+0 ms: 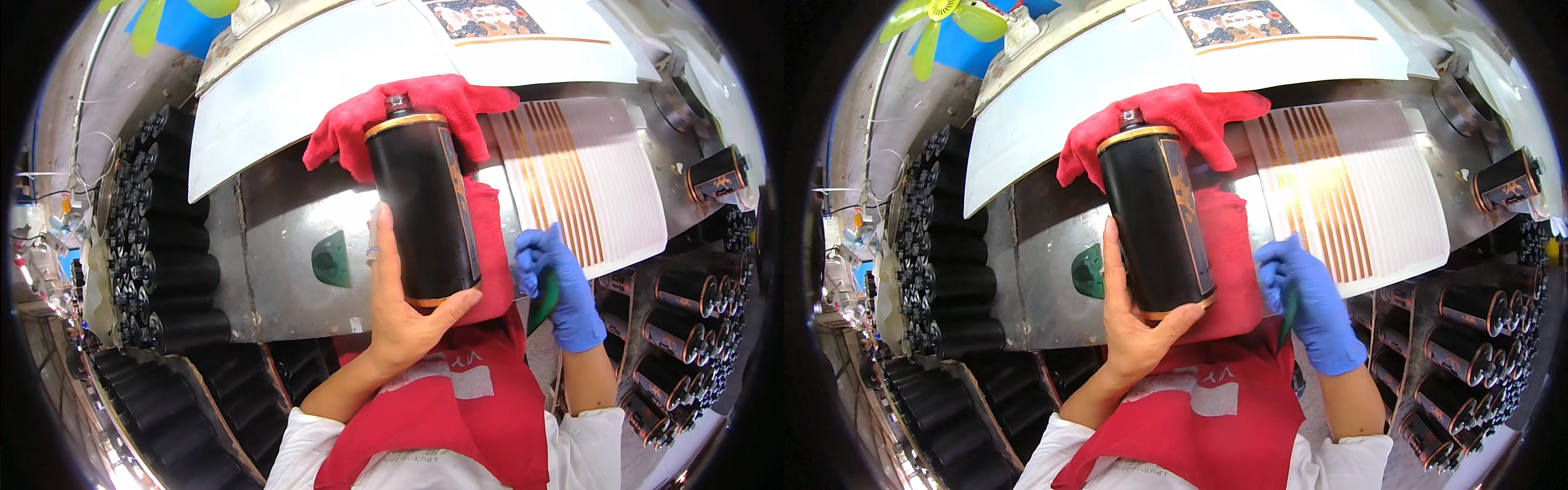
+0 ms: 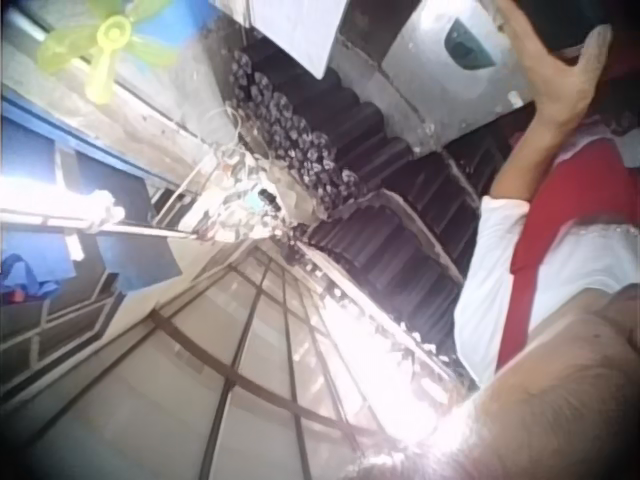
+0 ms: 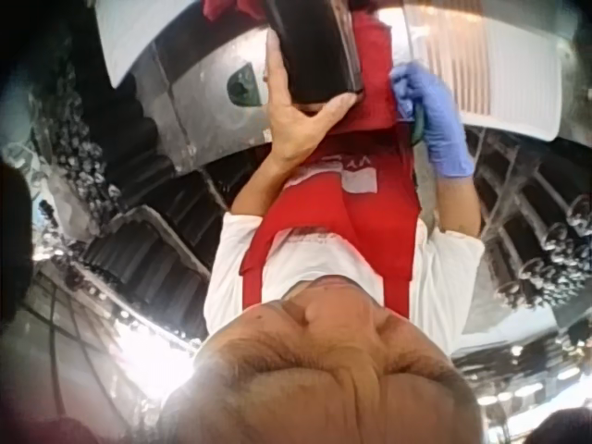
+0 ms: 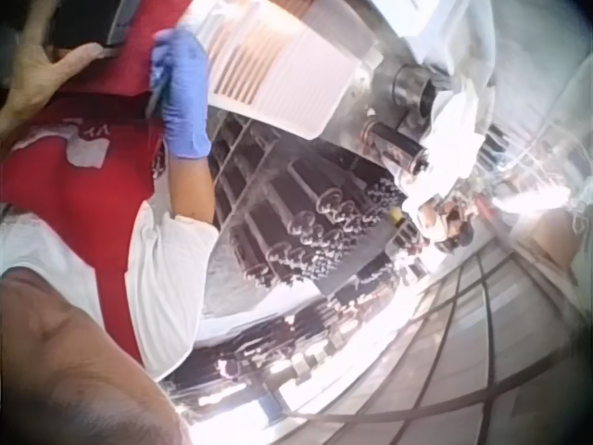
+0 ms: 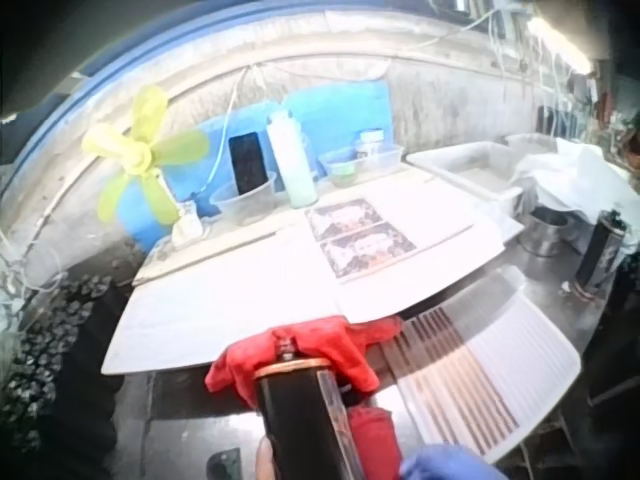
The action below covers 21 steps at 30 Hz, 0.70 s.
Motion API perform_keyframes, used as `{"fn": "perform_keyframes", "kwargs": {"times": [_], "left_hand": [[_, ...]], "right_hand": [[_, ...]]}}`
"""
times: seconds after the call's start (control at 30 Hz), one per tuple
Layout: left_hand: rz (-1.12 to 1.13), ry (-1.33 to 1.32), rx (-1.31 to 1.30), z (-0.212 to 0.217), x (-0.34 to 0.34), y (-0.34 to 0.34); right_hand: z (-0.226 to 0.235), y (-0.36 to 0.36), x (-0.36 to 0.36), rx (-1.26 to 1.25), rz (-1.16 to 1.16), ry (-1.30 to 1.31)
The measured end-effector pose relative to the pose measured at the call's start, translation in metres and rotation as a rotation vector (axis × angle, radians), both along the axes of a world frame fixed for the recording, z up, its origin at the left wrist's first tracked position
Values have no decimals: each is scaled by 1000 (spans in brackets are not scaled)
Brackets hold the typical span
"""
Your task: The person applies a printed label and copper foil strips to a black cylindrical can, smoothing each with a green tool. The person repeats this process on multiple cans at a workbench.
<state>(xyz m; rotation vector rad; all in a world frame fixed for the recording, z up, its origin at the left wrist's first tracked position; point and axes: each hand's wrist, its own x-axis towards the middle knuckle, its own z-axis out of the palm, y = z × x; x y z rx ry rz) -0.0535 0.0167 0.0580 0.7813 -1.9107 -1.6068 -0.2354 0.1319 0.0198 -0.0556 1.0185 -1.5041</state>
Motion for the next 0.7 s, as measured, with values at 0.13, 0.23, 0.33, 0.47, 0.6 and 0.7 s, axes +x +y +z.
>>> {"fn": "perform_keyframes", "kwargs": {"times": [0.13,0.23,0.33,0.47,0.6,0.7], "left_hand": [[-12,-27,-355,5,-3,-4],[-70,-3,-430,-6,0,-7],[-45,-53,-504,-17,4,-10],[8,-124,-530,-13,13,-10],[14,-181,-654,-5,15,-10],[-71,-314,-998,17,1,-13]], "right_hand": [[26,20,3,153,-203,158],[54,18,21,223,-243,558],[70,6,70,6,-108,980],[63,9,67,246,18,1018],[54,26,64,293,-164,888],[67,9,91,97,13,1150]]}}
